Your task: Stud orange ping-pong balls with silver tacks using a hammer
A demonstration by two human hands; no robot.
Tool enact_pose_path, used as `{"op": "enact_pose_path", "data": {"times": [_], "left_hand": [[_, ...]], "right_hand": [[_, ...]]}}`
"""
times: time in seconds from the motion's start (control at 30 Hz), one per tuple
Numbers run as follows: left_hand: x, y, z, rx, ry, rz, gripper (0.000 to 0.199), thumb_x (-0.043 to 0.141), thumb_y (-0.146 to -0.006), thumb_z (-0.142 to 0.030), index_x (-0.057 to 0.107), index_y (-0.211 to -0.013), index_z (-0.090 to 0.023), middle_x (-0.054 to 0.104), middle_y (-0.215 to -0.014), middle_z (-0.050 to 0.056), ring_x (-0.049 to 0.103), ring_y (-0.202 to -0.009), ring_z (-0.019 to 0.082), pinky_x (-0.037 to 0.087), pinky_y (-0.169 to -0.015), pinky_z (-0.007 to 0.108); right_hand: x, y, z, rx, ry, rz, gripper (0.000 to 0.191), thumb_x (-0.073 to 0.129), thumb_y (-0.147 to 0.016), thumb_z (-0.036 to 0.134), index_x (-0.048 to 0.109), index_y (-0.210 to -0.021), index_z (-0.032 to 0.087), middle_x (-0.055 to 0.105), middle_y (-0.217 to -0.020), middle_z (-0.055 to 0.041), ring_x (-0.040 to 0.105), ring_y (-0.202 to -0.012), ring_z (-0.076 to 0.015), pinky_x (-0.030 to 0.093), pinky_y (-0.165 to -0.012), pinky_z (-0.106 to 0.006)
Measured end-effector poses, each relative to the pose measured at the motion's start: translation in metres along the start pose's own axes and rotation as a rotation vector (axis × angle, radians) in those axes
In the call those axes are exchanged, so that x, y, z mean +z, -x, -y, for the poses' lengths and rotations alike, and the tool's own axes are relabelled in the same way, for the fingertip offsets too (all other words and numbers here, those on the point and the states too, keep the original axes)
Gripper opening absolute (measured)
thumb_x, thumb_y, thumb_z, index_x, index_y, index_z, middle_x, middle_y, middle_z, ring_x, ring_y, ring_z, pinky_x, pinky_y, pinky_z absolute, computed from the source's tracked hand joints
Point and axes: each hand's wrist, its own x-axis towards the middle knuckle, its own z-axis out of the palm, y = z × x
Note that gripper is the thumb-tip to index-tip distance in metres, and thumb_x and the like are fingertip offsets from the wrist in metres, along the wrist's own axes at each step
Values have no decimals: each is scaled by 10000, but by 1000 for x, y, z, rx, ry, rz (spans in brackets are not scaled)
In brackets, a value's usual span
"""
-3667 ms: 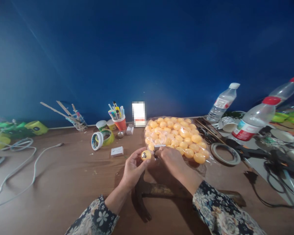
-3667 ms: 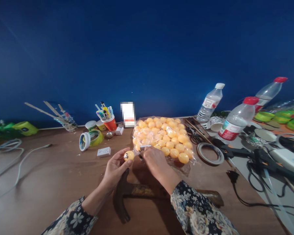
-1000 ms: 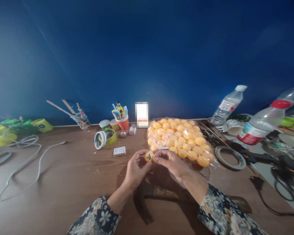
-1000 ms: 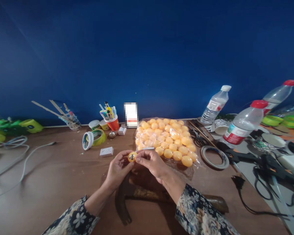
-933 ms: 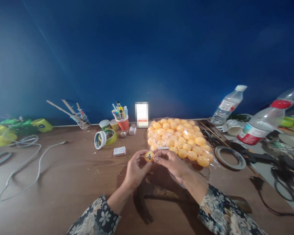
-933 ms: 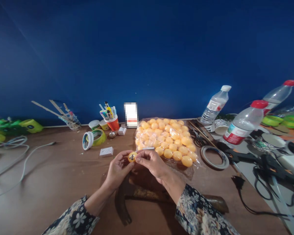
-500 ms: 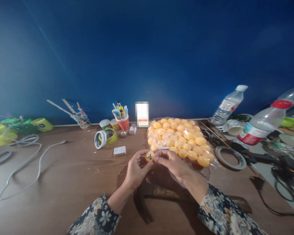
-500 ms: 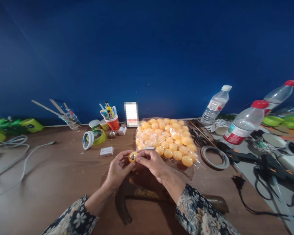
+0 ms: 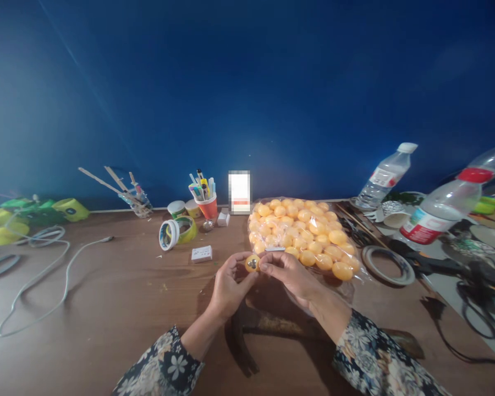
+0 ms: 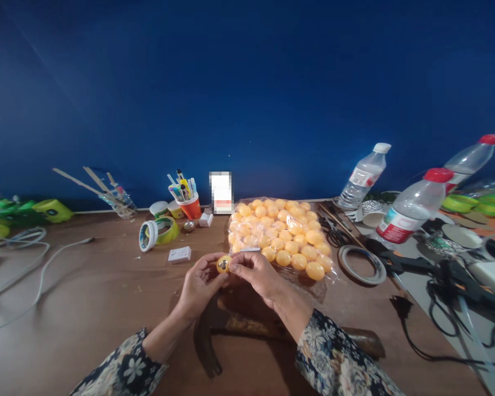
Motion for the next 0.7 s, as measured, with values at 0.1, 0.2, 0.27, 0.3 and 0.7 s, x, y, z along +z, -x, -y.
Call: {"op": "enact_pose_path", "data": {"times": [0.1,0.2,0.27,0.3,0.7], "left_hand": [[0,-1,0,7,-2,3,356,718,-733,-244,609,-1065,-177,717,-942,51,671,-800,153,550,-711,246],[1,-1,-1,9,3,0,357,718,-729,-242,609,-1062,-174,719,-925,50,674,-796,156,551,-714,248],[1,-1,-1,2,10,-5,361,721,-722,-243,609,-1058,-170,720,-906,48,677,-791,158,551,-707,247],[1,-1,-1,-2,12,-6,364,723,-720,-248,609,-1056,-168,720,-897,47,678,-786,159,552,-701,247],[1,1,-4,12,3,-18,365,741,-708,-268,624,-1040,-170,732,-918,56,690,-801,172,554,-713,261]], "right_hand": [[0,1,2,5,3,7,361,850,-536,471,675,-648,176,670,-843,-11,531,-746,-140,411,-751,-289],[0,1,2,4,-3,14,359,850,-542,468,676,-653,175,670,-833,-9,541,-758,-143,417,-762,-292],[0,1,2,2,1,13,360,849,-546,471,677,-658,174,666,-809,-4,538,-747,-140,417,-758,-290],[0,1,2,3,2,14,362,848,-548,473,679,-663,174,663,-805,-1,537,-745,-138,416,-758,-289],[-1,1,0,-6,33,28,345,826,-592,474,678,-695,181,640,-750,7,522,-716,-139,404,-735,-291]]}}
